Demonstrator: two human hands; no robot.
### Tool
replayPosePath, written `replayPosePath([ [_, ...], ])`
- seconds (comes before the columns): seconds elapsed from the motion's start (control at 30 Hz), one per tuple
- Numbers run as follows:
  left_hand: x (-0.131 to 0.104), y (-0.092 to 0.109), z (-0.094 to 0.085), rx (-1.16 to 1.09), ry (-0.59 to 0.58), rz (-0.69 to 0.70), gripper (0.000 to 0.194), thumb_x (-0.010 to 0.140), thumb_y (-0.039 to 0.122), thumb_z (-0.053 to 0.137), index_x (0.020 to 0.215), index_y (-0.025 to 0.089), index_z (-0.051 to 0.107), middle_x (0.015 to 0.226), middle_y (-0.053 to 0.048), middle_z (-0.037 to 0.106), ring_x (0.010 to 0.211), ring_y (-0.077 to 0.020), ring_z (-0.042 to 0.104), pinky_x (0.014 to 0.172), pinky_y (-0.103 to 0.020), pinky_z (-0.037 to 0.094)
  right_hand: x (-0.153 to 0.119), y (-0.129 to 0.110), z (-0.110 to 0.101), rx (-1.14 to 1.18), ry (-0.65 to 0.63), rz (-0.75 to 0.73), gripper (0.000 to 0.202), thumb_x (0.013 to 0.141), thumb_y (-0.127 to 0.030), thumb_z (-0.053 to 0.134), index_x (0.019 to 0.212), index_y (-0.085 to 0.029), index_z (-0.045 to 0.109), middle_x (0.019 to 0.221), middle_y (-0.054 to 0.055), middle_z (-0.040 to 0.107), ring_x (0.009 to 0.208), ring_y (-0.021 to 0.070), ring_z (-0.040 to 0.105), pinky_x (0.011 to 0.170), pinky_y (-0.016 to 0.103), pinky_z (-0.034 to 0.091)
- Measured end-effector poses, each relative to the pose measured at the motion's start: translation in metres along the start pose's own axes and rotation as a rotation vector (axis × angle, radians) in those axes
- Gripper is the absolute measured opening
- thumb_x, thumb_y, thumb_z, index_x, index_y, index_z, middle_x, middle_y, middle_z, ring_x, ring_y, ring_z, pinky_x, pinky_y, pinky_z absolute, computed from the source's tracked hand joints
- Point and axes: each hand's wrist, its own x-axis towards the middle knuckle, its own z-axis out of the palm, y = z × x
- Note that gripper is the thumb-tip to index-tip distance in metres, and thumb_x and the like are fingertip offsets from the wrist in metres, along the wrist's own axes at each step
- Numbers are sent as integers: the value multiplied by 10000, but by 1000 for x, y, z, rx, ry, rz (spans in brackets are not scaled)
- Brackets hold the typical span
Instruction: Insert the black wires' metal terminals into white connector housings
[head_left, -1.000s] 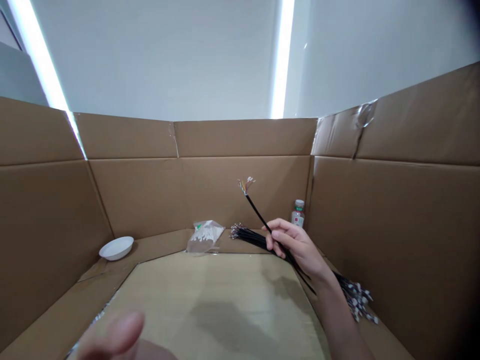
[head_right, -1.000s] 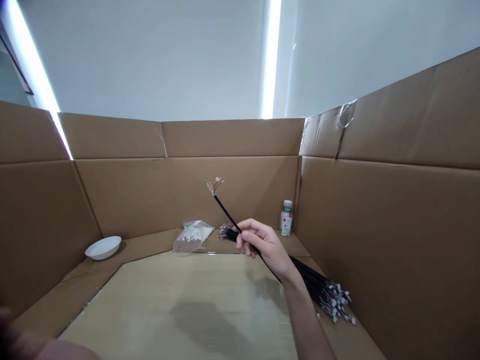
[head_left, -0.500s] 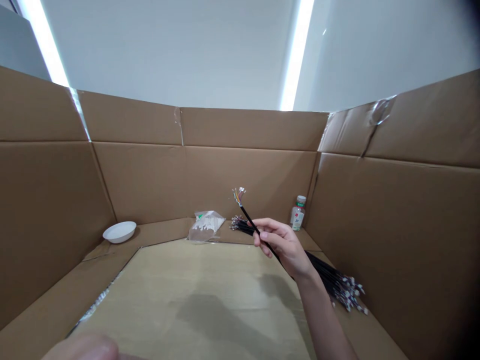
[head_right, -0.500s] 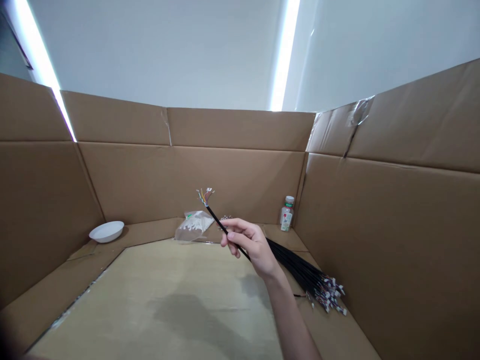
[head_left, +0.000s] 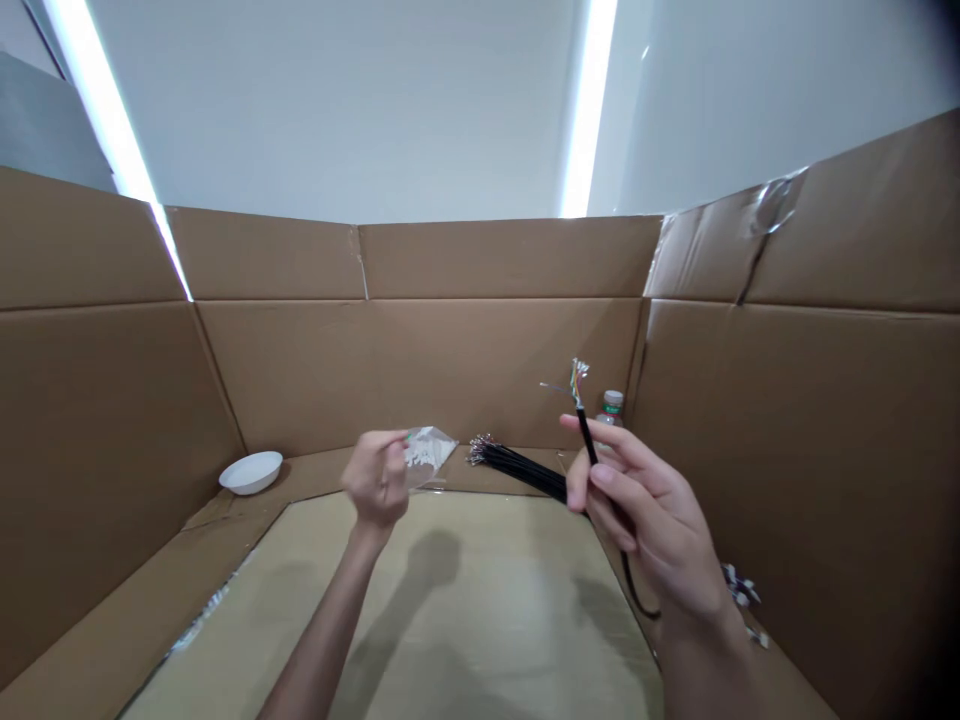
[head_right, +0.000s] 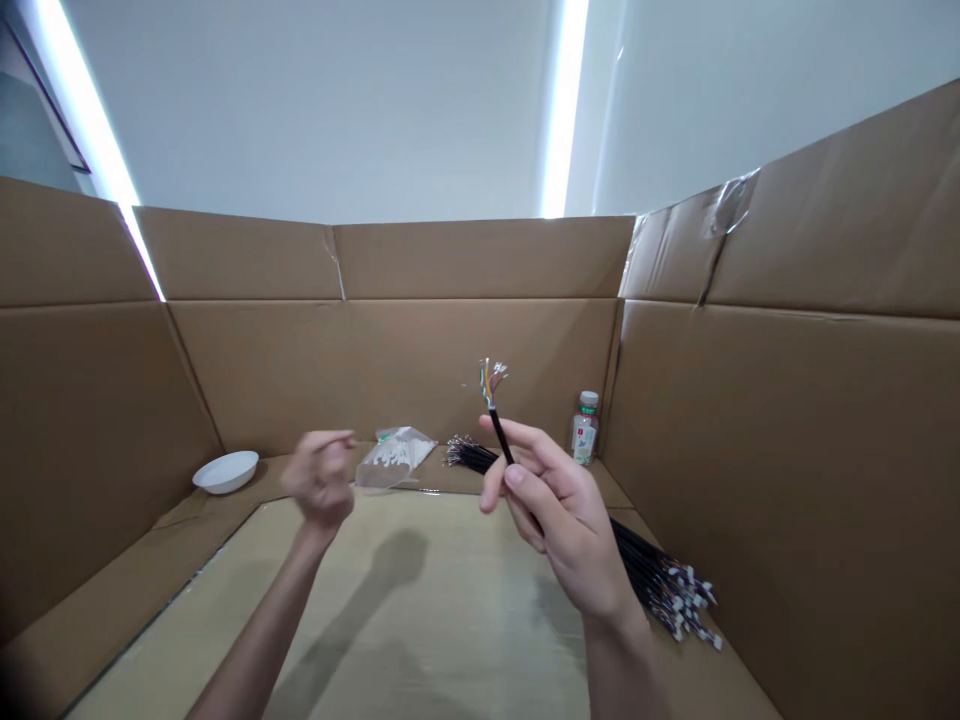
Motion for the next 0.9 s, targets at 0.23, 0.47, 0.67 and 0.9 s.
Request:
replayPosePath([
  [0.23, -21, -69, 56, 232, -746, -302, 258, 1013, 377, 644, 1011, 122, 679, 910, -36, 689, 776, -151, 667, 749, -329, 588, -6, -7, 1, -31, -39, 54, 284, 1086, -357, 538, 1330, -298, 670, 654, -26, 617, 458, 47, 220, 417, 216, 147],
  [0.47, -15, -110, 114, 544, -849, -531, 351, 1004, 361, 651, 1278, 142, 633, 1279, -120, 648, 1120, -256, 660, 957, -469, 574, -11, -14, -1, -85, -4, -7, 281, 1069, -388, 555, 1301, -303, 689, 620, -10, 615, 419, 68, 222, 381, 242, 121],
  [0.67, -14, -119, 130, 699, -878, -615, 334, 1005, 373, 650, 1245, 140, 648, 1242, -114, 663, 1106, -251, 667, 955, -466, 573, -18, -22, -6, -53, 141, 37, 302, 1019, -446, 610, 1253, -295, 728, 570, 16, 591, 391, 100, 215, 362, 294, 117],
  [0.9, -10, -100, 122, 696, -875, -579, 342, 1010, 375, 642, 1261, 142, 643, 1262, -116, 659, 1129, -256, 660, 976, -479, 563, 1, -3, -4, 6, -12, 80, 275, 1070, -401, 550, 1282, -259, 653, 717, -4, 595, 488, 79, 319, 455, 256, 235],
])
